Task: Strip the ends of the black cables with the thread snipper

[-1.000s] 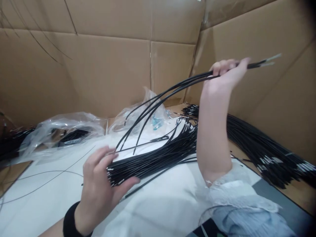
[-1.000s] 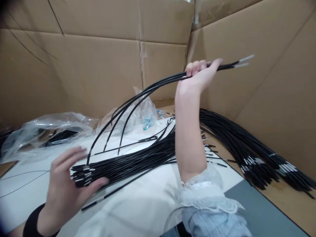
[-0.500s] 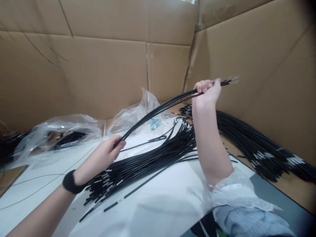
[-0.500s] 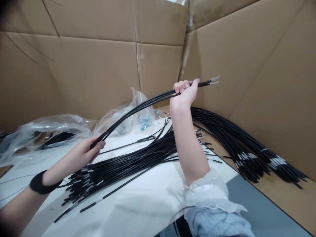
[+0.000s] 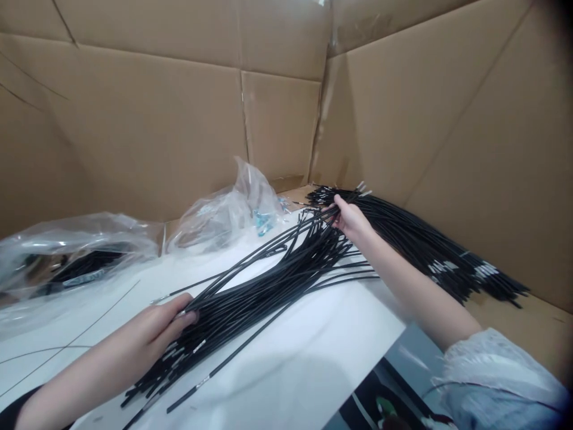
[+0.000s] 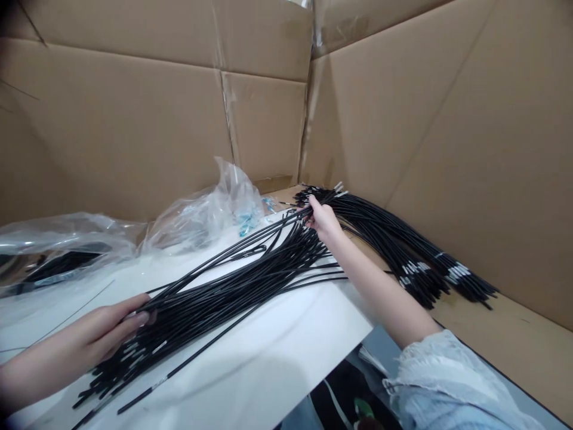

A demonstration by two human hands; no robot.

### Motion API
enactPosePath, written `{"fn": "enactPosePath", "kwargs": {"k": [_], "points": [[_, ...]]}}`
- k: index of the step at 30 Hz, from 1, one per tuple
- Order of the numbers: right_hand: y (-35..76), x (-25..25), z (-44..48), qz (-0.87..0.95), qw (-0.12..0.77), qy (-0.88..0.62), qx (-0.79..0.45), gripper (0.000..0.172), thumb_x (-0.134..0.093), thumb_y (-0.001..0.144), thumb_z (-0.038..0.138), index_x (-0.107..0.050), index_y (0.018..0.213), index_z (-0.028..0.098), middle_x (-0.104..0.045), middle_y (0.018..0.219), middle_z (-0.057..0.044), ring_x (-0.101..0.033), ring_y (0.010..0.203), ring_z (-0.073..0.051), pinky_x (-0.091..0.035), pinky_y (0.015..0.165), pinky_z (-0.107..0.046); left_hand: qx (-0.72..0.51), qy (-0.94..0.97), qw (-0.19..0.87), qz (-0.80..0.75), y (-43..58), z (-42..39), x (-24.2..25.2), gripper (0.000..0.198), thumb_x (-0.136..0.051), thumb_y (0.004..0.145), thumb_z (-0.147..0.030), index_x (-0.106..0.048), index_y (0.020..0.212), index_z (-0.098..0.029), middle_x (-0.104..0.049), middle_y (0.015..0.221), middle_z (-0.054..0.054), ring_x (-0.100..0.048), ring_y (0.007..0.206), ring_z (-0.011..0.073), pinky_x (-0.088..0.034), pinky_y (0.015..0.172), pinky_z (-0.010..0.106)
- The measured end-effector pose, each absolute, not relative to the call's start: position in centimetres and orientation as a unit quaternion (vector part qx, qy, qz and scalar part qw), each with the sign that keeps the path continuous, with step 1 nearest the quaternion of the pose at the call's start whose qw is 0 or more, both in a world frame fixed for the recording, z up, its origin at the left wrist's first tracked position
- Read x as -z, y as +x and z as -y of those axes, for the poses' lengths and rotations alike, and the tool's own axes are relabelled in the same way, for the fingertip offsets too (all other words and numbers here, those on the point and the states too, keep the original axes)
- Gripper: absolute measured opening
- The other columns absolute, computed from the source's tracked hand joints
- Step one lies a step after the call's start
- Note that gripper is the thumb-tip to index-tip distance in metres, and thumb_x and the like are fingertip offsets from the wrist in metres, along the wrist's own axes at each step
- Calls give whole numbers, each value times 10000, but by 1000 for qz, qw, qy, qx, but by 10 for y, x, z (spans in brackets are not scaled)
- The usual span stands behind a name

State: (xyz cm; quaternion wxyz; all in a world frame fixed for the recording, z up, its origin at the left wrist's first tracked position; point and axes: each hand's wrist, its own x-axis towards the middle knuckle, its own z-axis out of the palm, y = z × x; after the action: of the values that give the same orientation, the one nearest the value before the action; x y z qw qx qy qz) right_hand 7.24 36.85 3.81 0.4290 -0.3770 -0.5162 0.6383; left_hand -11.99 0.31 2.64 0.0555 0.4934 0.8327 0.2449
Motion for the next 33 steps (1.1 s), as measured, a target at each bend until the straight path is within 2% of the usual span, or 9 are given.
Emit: {"fn": "enactPosePath", "kwargs": {"k": [3,5,8,10,13,15,18,21,33], "points": [[89,-31,-378,662,271,-395,-577,612,-261,885,568,-572,674,85,-638,653,-124,-459,399,-85,-291,357,-198,-214,469,105,-851,-121,-9,-27,554,-377,748,-616,-640,1011,-207,-680,1022,63,-636,940,231,-487,860,295],[101,-35,-377,767,191,-400,-464,644,-280,858,608,-595,663,81,-643,683,-141,-490,439,-101,-333,407,-212,-214,459,139,-851,-122,-11,-25,549,-342,763,-616,-628,976,-199,-690,970,70,-647,894,229,-508,816,289],[112,-45,-348,872,197,-386,-227,569,-387,824,606,-616,713,97,-640,714,-126,-567,593,-164,-425,583,-272,-228,452,149,-849,-121,-10,-13,498,-375,764,-589,-611,983,-209,-676,1026,65,-633,950,218,-504,821,264],[107,-49,-312,909,263,-309,-96,566,-452,783,620,-605,935,97,-639,897,-150,-589,822,-244,-440,747,-357,-231,452,132,-851,-118,-9,-6,479,-389,766,-565,-601,1009,-211,-651,1092,70,-611,1006,221,-489,848,266],[79,-47,-249,969,241,-19,-43,886,-579,625,687,-443,1226,50,-503,1220,-215,-454,1151,-292,-342,970,-408,-213,485,133,-837,-104,-13,-8,447,-365,795,-529,-587,1000,-200,-652,1072,88,-620,966,233,-506,779,273],[51,-42,-216,973,212,90,-17,896,-552,655,681,-389,1260,41,-418,1307,-235,-352,1247,-309,-258,1029,-449,-197,513,140,-824,-93,-18,-17,408,-347,823,-490,-578,984,-195,-666,1009,89,-631,902,233,-499,741,284],[14,-36,-188,974,110,195,-39,598,-439,818,573,-466,1127,62,-592,1062,-180,-556,996,-245,-411,846,-362,-196,528,173,-808,-83,-22,-34,339,-324,868,-417,-574,970,-211,-660,984,59,-619,865,198,-462,780,281],[-7,-32,-181,973,16,218,-71,420,-319,913,468,-505,999,101,-634,799,-93,-593,700,-175,-392,590,-262,-215,499,212,-812,-86,-13,-43,323,-346,873,-431,-571,949,-211,-649,935,39,-598,813,176,-447,729,259],[-18,-36,-184,965,-25,109,-239,364,-333,913,429,-518,770,151,-586,709,-31,-471,591,-101,-281,539,-210,-382,312,230,-839,-93,29,-34,372,-418,837,-477,-585,880,-146,-621,839,48,-530,765,171,-414,706,263]]}}
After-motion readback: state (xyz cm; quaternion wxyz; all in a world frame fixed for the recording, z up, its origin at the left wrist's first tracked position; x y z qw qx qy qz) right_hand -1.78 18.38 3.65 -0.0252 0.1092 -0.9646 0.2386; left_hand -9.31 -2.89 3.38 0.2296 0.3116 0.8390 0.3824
